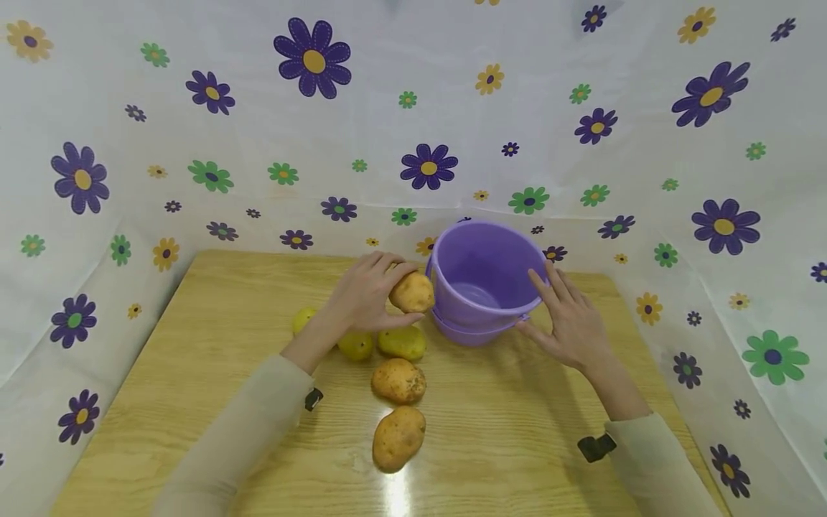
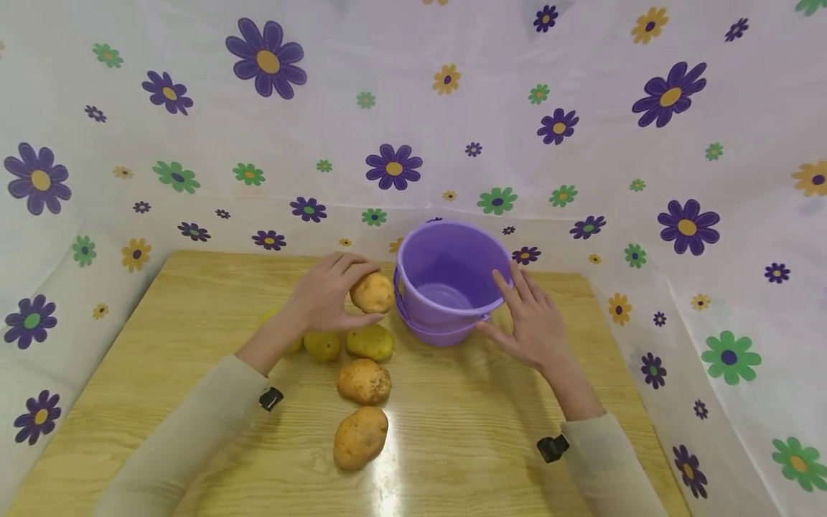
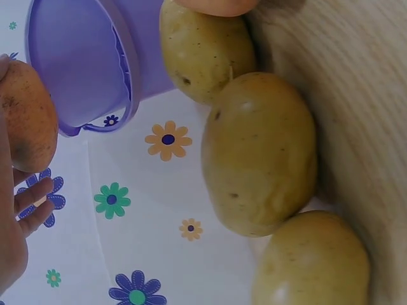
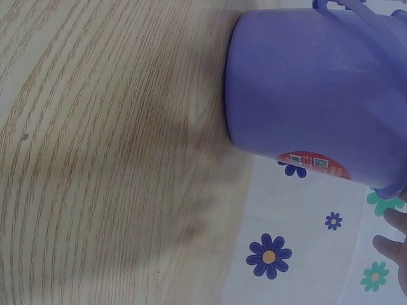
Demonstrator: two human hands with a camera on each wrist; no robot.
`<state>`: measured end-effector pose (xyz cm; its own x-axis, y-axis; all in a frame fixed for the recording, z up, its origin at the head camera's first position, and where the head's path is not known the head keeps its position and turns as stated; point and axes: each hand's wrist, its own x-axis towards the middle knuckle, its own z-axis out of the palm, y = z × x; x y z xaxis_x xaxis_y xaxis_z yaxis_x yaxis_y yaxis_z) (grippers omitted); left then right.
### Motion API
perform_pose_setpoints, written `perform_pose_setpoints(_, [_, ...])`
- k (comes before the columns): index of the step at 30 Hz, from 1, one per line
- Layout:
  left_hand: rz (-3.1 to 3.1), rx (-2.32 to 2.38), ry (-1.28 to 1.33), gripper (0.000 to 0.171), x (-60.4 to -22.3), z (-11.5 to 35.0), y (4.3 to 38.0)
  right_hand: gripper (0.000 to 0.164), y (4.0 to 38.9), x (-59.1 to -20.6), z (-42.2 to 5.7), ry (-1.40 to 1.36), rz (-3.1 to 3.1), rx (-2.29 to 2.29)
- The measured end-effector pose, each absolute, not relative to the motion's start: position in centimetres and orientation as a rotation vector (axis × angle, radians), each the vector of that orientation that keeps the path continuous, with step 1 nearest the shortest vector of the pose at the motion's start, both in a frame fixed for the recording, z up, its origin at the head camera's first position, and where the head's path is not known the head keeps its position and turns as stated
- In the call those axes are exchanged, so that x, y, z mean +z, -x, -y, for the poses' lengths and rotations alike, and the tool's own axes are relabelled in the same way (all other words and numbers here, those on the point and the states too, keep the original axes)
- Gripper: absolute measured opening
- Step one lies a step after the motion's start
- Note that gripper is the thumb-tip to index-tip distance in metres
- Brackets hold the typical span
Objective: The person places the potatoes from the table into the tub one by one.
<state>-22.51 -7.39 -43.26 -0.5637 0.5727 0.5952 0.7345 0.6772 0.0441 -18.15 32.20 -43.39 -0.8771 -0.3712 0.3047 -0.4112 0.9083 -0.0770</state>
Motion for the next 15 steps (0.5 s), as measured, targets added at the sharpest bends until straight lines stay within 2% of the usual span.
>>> perform_pose_setpoints(15, [2.289,-0.342,1.089,0.084,-41.2,4.8,24.0,0.092,18.2,-43.6,-32.3,-0.597,2.747,0.220])
